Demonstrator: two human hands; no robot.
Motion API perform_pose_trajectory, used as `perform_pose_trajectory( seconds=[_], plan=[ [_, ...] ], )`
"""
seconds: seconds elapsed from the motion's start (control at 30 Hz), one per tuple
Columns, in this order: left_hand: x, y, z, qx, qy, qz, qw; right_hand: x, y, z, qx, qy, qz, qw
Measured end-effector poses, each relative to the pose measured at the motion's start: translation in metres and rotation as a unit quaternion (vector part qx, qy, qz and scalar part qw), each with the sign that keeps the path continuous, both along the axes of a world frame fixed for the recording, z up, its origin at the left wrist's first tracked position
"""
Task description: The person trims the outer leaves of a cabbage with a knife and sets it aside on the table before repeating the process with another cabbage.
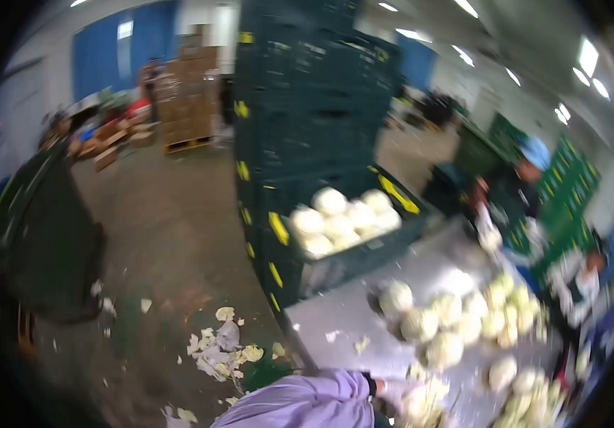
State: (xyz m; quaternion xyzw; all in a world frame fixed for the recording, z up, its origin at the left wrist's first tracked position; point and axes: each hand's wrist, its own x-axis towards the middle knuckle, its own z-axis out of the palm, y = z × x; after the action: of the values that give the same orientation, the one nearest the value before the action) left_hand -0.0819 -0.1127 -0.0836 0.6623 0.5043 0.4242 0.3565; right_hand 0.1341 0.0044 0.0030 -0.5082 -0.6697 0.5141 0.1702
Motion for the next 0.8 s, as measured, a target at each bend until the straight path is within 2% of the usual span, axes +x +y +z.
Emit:
perform_pose_trajectory(
  seconds=[0.03,0.1,0.13,0.17,0.2,0.23,0.27,0.3,0.37,0.43,0.5,0.57,0.67,0.7,0.73,0.8],
  plan=[
    [-0.017,-0.031,0.07,-0.105,-0.129,-0.046,0.985,0.02,0.004,-0.01,0.001,0.004,-0.009,1.0],
    [-0.017,-0.028,0.06,-0.081,-0.201,-0.075,0.973,0.047,-0.002,-0.016,-0.01,-0.004,-0.038,0.999],
    [-0.017,-0.025,0.055,-0.069,-0.236,-0.091,0.965,0.07,0.005,-0.045,-0.006,-0.017,-0.061,0.998],
    [-0.024,-0.033,0.078,-0.123,-0.17,-0.051,0.976,0.085,0.005,-0.06,-0.02,0.005,-0.095,0.995],
    [-0.024,-0.025,0.056,-0.091,-0.077,-0.022,0.993,0.093,-0.005,-0.063,0.061,0.02,-0.114,0.991],
    [-0.025,-0.022,0.067,-0.065,-0.152,-0.07,0.984,0.08,-0.031,-0.019,0.015,0.021,-0.147,0.989],
    [-0.028,-0.02,0.049,-0.05,-0.024,-0.017,0.998,0.076,-0.047,0.003,0.011,0.027,-0.184,0.983],
    [-0.028,-0.019,0.056,-0.053,-0.024,-0.05,0.997,0.078,-0.056,0.013,0.013,0.038,-0.213,0.976],
    [-0.032,-0.022,0.078,-0.059,-0.029,-0.048,0.997,0.089,-0.068,0.005,0.006,0.059,-0.234,0.97],
    [-0.033,-0.019,0.073,-0.066,-0.03,-0.049,0.996,0.08,-0.085,0.002,0.022,0.051,-0.242,0.969],
    [-0.034,-0.017,0.066,-0.074,-0.03,-0.046,0.996,0.057,-0.102,0.007,-0.01,0.081,-0.187,0.979],
    [-0.037,-0.012,0.06,-0.076,-0.013,-0.04,0.996,0.024,-0.111,0.012,0.035,0.103,-0.14,0.984],
    [-0.045,-0.007,0.053,-0.102,-0.025,-0.062,0.993,-0.013,-0.107,0.003,0.018,0.106,-0.143,0.984],
    [-0.046,-0.003,0.052,-0.112,-0.031,-0.065,0.991,-0.023,-0.102,-0.017,0.105,0.079,-0.131,0.983],
    [-0.046,0.005,0.073,-0.097,0.011,-0.09,0.991,-0.028,-0.098,-0.027,0.192,0.051,-0.116,0.973],
    [-0.034,0.01,0.092,-0.102,0.059,-0.077,0.99,-0.03,-0.092,-0.021,0.179,0.026,-0.107,0.978]
  ],
)
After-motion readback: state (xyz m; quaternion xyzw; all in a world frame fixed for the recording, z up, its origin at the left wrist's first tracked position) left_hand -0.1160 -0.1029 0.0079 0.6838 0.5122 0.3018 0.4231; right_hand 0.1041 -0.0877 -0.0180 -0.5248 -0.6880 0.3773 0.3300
